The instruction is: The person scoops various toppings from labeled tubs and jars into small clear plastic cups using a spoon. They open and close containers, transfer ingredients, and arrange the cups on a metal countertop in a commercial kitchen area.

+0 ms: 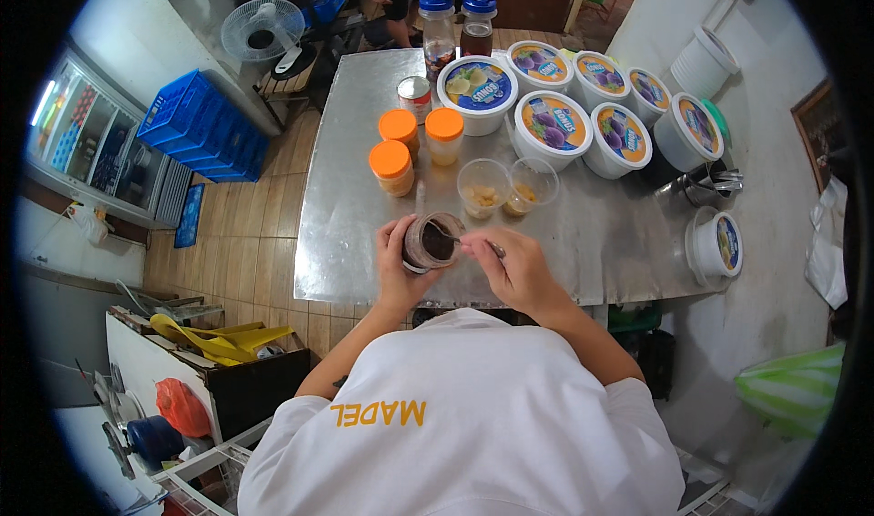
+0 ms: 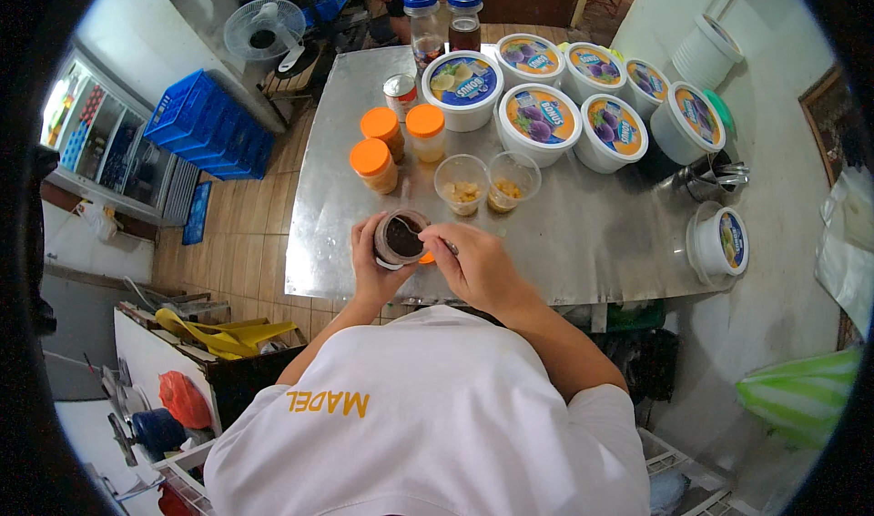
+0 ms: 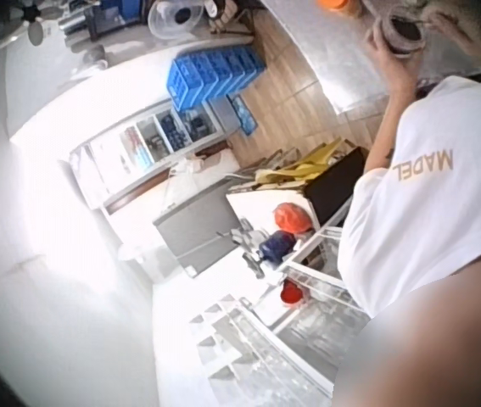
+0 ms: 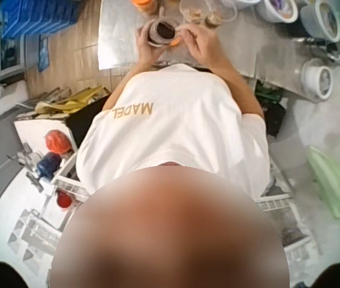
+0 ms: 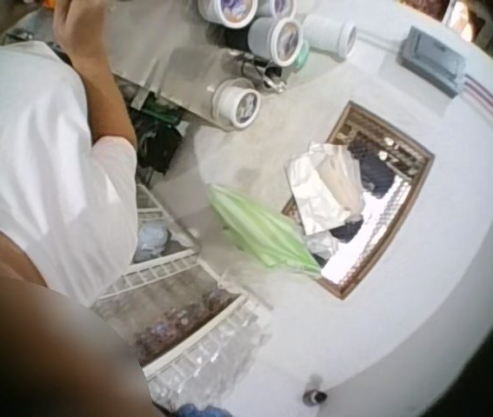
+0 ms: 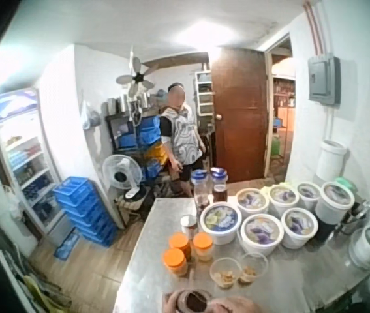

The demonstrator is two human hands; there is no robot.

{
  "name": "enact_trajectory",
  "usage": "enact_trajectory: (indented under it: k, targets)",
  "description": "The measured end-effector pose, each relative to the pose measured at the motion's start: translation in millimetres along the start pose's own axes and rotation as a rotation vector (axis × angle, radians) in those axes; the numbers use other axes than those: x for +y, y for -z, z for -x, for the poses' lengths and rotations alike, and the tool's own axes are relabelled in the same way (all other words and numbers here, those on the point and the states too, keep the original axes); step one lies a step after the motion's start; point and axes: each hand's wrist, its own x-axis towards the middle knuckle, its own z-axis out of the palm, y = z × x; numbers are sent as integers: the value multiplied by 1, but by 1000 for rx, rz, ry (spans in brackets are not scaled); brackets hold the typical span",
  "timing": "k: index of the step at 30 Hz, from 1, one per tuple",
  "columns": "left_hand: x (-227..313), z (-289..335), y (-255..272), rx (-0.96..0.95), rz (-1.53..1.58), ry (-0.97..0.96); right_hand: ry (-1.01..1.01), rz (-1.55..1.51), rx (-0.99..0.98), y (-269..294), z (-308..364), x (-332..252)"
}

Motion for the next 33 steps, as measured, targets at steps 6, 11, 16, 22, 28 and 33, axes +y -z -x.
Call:
enact_trajectory:
  k: [6, 11, 16, 22, 28, 33]
  targets:
    - [-10, 3, -6, 45, 62, -9, 12, -35, -7, 17, -4, -15]
    - [-2, 3, -9, 81, 25, -63, 276, 258, -29, 21, -5, -13]
    - [1, -2, -20, 100, 23, -71, -213, -214, 84, 1, 4, 2]
    - [2, -7, -25, 85, 21, -84, 99, 154, 127, 22, 2, 2]
    - [1, -4, -30, 83, 3, -107, -367, -231, 174, 20, 8, 1]
    - [-2, -3, -30, 56, -57, -97, -107, -60, 87, 13, 12, 18]
